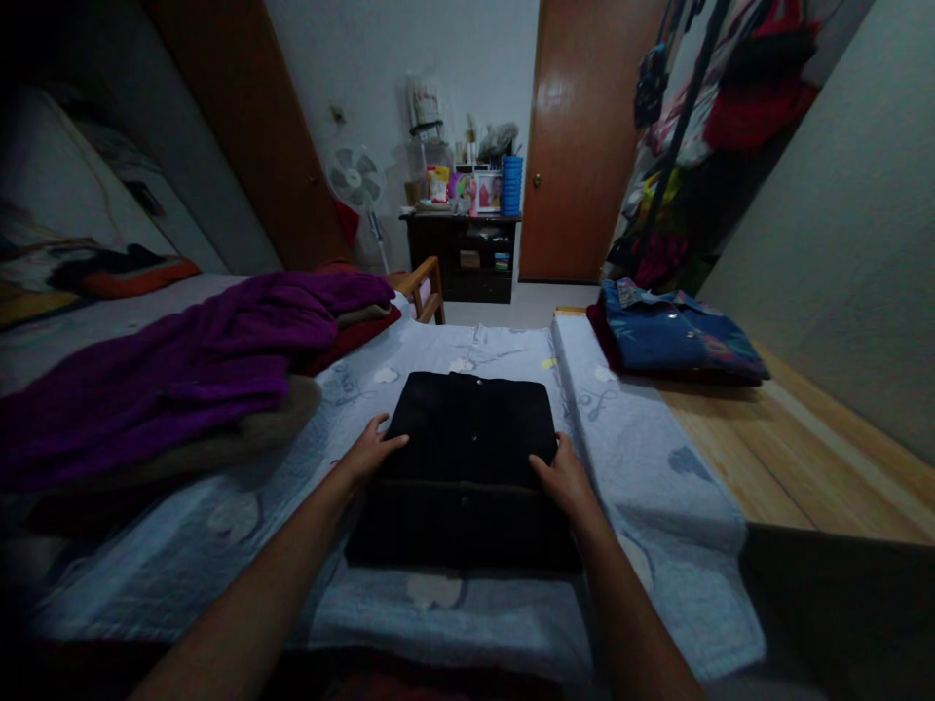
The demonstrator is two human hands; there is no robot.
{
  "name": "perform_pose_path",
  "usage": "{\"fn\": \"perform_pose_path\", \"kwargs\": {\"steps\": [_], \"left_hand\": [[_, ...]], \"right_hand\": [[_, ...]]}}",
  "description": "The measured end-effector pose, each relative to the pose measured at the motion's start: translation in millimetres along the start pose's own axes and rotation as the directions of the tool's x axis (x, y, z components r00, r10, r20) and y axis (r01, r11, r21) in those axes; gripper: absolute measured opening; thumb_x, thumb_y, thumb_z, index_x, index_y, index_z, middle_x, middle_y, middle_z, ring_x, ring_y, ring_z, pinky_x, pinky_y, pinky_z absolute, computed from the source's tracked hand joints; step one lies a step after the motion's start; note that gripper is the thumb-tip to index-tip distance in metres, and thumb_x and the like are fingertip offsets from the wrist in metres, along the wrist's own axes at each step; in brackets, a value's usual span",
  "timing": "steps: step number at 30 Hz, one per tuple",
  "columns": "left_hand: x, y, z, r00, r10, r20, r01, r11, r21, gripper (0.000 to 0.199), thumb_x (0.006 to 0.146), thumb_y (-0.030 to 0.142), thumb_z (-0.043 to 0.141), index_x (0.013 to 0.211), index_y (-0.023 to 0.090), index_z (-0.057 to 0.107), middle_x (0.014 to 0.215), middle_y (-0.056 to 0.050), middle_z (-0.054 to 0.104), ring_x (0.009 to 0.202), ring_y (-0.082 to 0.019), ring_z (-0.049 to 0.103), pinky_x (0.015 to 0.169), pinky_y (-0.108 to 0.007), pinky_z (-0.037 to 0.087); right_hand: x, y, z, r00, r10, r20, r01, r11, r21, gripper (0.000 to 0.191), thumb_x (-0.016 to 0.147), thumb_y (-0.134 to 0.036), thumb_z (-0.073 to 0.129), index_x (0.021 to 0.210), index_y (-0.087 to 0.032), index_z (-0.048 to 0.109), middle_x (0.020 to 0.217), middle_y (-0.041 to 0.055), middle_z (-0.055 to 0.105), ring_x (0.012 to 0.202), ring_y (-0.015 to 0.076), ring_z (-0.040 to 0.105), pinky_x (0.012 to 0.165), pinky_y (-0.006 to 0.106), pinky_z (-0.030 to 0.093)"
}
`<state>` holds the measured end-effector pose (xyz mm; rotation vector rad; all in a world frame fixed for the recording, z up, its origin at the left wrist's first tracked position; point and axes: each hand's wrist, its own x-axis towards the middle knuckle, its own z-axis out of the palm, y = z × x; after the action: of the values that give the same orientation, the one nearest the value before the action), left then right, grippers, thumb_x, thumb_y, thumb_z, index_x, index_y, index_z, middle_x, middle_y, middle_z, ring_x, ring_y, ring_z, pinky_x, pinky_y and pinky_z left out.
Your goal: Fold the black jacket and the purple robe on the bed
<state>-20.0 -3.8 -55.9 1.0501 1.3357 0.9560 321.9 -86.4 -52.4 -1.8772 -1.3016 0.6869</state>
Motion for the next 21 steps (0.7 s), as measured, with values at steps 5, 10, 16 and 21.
{"fn": "perform_pose_path", "kwargs": {"steps": [5,10,16,21], "left_hand": [[-1,14,3.7,0.972,-0.093,0.214,0.125,0.983,-0.138,0.062,0.059,0.027,0.082,0.115,0.016,0.059,0.1,-0.01,0.073,0.085,-0.025,0.071,0.08,-0.037,0.056],[10,22,2.5,0.9,-0.297,0.32,0.349,0.93,-0.118,0.047,0.059,0.028,0.08,0.101,0.014,0.065,0.088,-0.011,0.075,0.075,-0.027,0.072,0.076,-0.04,0.057],[22,29,6.8,0.881,-0.344,0.326,0.392,0.916,-0.092,0.038,0.06,0.028,0.079,0.092,0.015,0.065,0.082,-0.01,0.075,0.072,-0.027,0.072,0.073,-0.041,0.058],[23,33,10.2,0.874,-0.362,0.323,0.397,0.917,-0.047,0.033,0.061,0.029,0.078,0.089,0.016,0.066,0.075,-0.009,0.075,0.066,-0.027,0.071,0.069,-0.042,0.058]], "right_hand": [[5,-6,-3,0.988,0.145,0.055,-0.153,0.972,0.181,0.067,0.068,-0.034,0.074,0.128,-0.017,0.049,0.102,0.0078,0.069,0.096,0.0248,0.066,0.085,0.035,0.052],[14,-15,-9,0.925,0.316,0.209,-0.376,0.834,0.403,0.046,0.072,-0.031,0.073,0.113,-0.018,0.058,0.094,0.0074,0.072,0.081,0.0214,0.069,0.072,0.031,0.055],[24,-18,-12,0.825,0.319,0.466,-0.534,0.71,0.459,0.021,0.078,-0.032,0.066,0.091,-0.015,0.066,0.079,0.0077,0.074,0.067,0.0206,0.069,0.065,0.031,0.056],[27,-23,-12,0.732,0.339,0.591,-0.643,0.63,0.435,0.027,0.08,-0.039,0.065,0.088,-0.013,0.067,0.081,0.0107,0.075,0.071,0.0222,0.071,0.07,0.034,0.058]]}}
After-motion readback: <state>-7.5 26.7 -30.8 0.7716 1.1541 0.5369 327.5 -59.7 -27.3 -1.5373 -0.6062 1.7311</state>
